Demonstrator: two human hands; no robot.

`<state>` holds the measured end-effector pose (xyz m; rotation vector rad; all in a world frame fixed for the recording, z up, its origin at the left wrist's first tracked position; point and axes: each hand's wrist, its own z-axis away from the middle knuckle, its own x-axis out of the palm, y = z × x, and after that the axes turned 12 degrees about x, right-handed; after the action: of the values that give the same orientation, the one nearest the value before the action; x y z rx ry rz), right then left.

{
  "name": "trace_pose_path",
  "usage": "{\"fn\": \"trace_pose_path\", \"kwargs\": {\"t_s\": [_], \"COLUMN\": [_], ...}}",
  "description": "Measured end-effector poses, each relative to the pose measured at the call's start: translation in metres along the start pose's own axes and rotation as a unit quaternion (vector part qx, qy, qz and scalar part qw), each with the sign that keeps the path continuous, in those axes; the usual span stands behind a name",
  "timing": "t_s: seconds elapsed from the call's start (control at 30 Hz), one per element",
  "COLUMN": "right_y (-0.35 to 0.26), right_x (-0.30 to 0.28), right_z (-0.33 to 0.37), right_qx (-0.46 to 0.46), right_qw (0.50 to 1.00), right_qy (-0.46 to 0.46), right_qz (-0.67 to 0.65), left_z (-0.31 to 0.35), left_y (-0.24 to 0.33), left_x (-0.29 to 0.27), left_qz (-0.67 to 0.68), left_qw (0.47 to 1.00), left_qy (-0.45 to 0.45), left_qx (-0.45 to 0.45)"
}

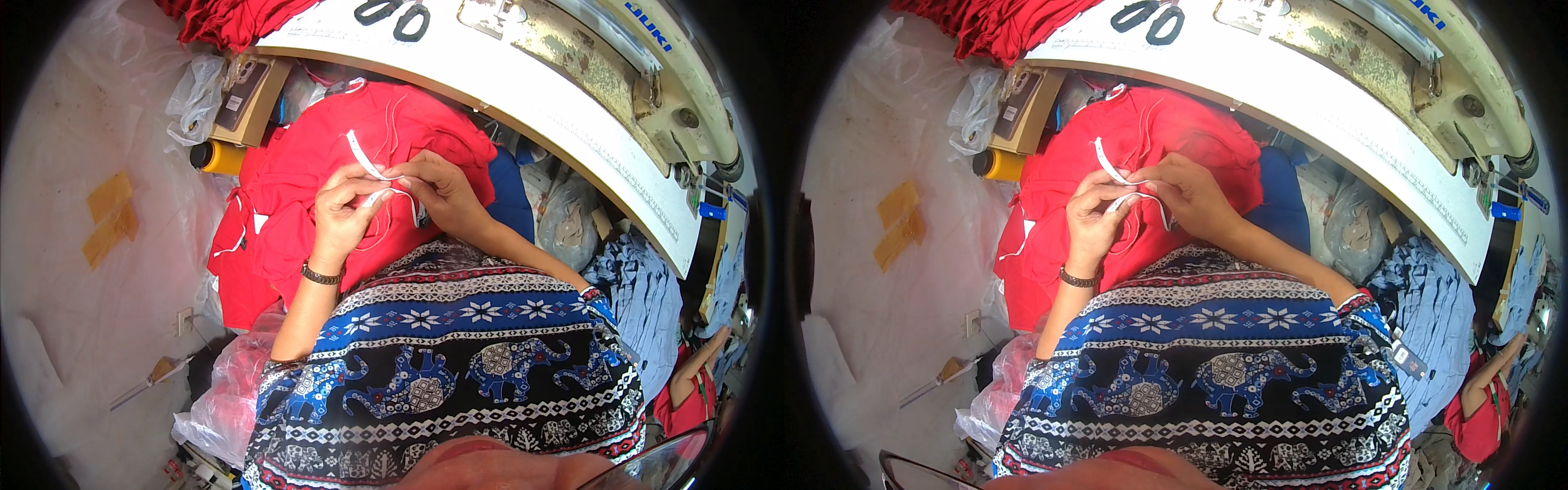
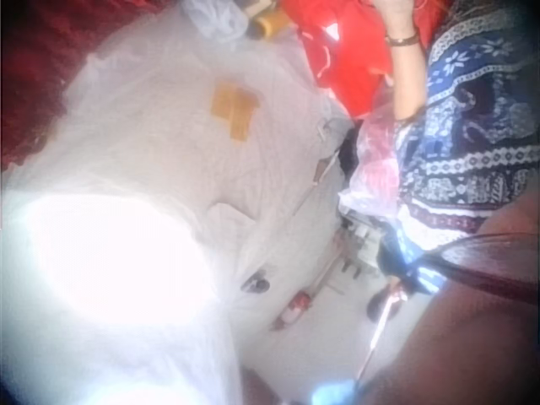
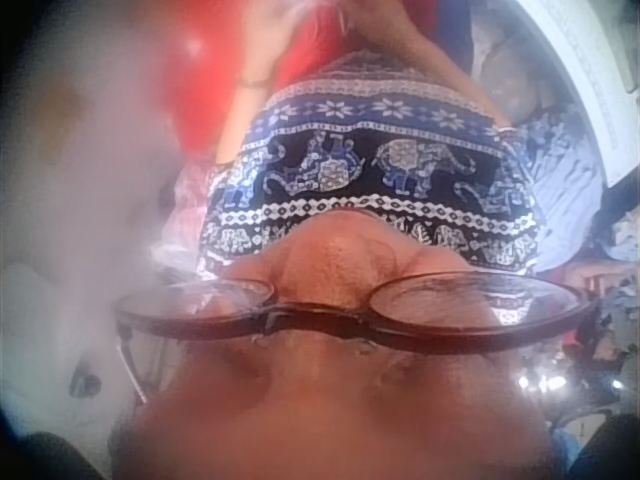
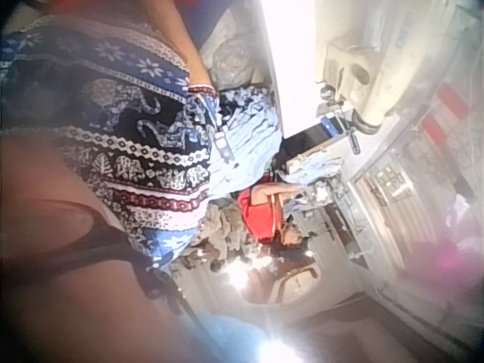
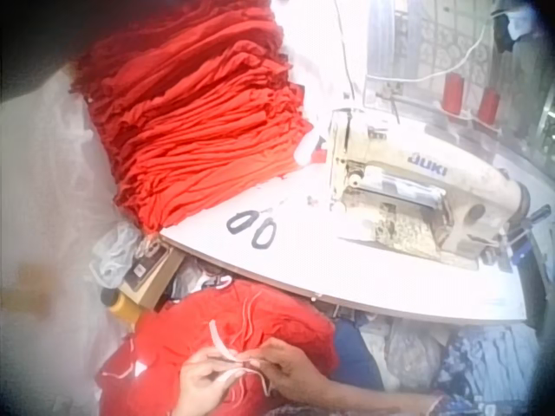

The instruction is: The person picks up red garments one by one, looks at the white labels and strings inside the necklines, and uses shears to trim excess thread or strings before setting the garments aside.

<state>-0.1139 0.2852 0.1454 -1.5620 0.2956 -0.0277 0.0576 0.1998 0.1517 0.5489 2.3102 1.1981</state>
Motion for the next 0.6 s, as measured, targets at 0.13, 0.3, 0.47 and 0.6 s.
{"fn": "trace_pose_path", "kwargs": {"t_s": [0.13,0.3,0.47,0.6], "right_y": [0.011,0.009,0.005,0.002], "right_x": [0.009,0.010,0.005,0.003], "right_z": [0.000,0.001,0.004,0.005], "right_qx": [0.023,0.051,0.070,0.093], "right_qw": [0.991,0.977,0.982,0.980], "right_qy": [0.009,-0.016,-0.039,-0.051], "right_qz": [-0.128,-0.208,-0.169,-0.168], "left_z": [0.000,0.002,0.003,0.002], "left_y": [-0.005,-0.005,-0.005,-0.007], "left_x": [-0.001,0.002,0.004,0.004], "left_qz": [-0.013,0.032,0.131,0.139], "left_qw": [1.000,0.999,0.986,0.984], "left_qy": [-0.008,0.029,0.070,0.088], "left_qx": [0.022,-0.027,-0.069,-0.069]}}
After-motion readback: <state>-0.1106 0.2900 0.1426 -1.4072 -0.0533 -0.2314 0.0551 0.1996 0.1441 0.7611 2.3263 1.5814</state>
